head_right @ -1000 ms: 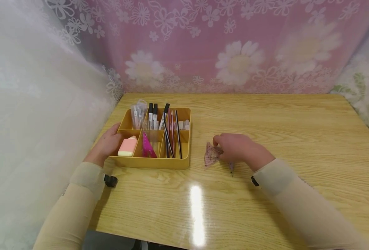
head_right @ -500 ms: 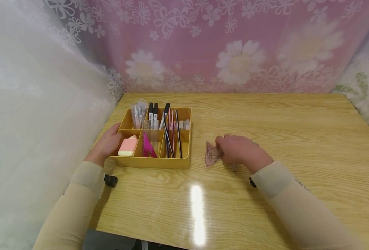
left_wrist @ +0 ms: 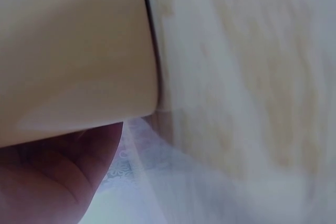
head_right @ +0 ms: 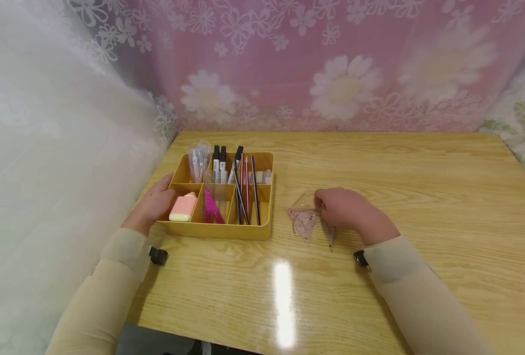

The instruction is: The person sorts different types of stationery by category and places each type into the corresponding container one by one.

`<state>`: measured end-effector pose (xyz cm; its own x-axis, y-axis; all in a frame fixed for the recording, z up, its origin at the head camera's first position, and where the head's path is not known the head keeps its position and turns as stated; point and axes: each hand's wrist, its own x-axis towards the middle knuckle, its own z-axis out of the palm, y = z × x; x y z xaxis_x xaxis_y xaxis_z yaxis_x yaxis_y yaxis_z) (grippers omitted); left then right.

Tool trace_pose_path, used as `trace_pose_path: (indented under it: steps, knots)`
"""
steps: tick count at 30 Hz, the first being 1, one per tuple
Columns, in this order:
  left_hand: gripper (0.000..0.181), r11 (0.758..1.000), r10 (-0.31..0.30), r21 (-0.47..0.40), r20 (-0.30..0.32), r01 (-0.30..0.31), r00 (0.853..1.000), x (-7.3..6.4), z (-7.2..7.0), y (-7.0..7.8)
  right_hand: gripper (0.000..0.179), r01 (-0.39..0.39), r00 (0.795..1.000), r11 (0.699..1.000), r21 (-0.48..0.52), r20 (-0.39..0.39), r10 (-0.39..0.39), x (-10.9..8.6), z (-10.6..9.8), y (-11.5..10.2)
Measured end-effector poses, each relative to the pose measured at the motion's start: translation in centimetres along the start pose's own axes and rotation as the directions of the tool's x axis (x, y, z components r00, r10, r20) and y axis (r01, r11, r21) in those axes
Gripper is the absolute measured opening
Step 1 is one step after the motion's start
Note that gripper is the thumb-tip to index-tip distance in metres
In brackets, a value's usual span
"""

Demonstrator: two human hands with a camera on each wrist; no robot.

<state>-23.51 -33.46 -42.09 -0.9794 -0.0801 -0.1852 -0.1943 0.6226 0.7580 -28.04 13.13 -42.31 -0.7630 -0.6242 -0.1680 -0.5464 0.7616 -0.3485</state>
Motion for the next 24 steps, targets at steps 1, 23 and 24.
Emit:
trace_pose_path:
  steps: [1, 23, 24]
  knots:
    - [0.060, 1.000, 0.005, -0.001, 0.000, -0.005, 1.000, 0.0, 0.0, 0.0, 0.019, 0.000, 1.000, 1.000, 0.030, -0.011, 0.001, -0.1, -0.1, 0.1]
    - [0.060, 1.000, -0.005, 0.003, -0.010, 0.005, 1.000, -0.2, 0.0, 0.0, 0.032, 0.186, 0.961, 0.917, 0.354, -0.258, -0.095, -2.3, -4.7, -3.9]
    - [0.060, 1.000, -0.004, 0.002, -0.009, 0.004, 1.000, -0.1, 0.0, 0.0, 0.028, 0.198, 0.956, 0.905, 0.378, -0.277, -0.094, -2.3, -4.8, -4.2]
